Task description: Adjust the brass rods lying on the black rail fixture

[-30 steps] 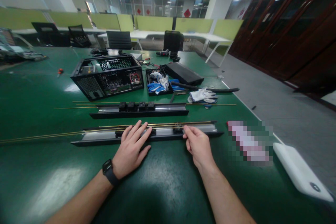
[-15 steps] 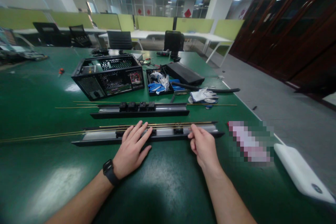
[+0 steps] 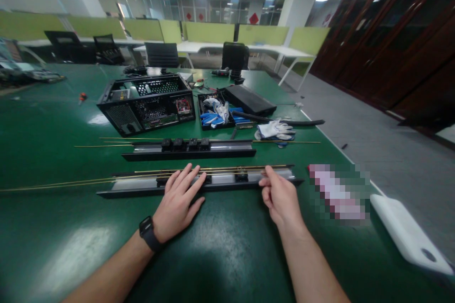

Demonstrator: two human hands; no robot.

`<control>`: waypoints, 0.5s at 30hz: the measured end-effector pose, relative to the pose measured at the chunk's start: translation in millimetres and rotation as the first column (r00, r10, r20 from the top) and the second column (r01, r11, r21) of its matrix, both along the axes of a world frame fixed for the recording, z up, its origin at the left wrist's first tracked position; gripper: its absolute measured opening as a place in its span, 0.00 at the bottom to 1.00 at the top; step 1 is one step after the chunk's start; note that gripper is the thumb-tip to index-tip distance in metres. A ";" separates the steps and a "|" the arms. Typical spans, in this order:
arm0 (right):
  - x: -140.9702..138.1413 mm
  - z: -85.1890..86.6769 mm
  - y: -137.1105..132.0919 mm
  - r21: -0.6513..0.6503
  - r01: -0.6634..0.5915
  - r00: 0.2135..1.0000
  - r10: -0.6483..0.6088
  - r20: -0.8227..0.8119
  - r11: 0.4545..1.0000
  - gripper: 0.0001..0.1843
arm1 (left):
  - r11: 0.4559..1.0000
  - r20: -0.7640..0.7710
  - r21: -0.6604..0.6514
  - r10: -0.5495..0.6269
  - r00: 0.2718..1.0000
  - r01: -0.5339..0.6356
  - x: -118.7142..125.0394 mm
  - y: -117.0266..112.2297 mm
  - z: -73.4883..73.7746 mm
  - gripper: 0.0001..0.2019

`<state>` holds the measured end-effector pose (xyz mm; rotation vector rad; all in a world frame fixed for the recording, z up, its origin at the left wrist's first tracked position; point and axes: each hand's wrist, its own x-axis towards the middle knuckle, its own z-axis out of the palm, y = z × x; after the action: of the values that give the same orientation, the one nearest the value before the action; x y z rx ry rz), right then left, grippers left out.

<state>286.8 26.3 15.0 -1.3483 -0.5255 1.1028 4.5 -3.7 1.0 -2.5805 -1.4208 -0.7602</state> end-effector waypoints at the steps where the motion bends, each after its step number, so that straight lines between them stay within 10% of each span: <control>1: -2.7 -0.1 -0.8 -0.006 -0.052 0.999 0.052 0.009 0.999 0.25 | 1.000 -0.002 0.002 0.001 1.000 -0.001 0.1 0.1 0.0 0.31; 5: -4.6 -1.0 -1.2 0.026 -0.136 0.991 0.136 0.014 0.990 0.25 | 1.000 -0.004 0.010 0.003 1.000 -0.003 0.1 0.5 -0.7 0.32; 15: 5.0 -0.5 2.4 0.048 0.111 0.994 -0.112 0.010 0.993 0.23 | 1.000 0.000 0.002 -0.002 1.000 0.002 -0.4 0.6 0.6 0.31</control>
<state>291.8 28.7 14.5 -1.3284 -0.4773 0.9852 4.2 -3.1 1.6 -2.5806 -1.4172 -0.7622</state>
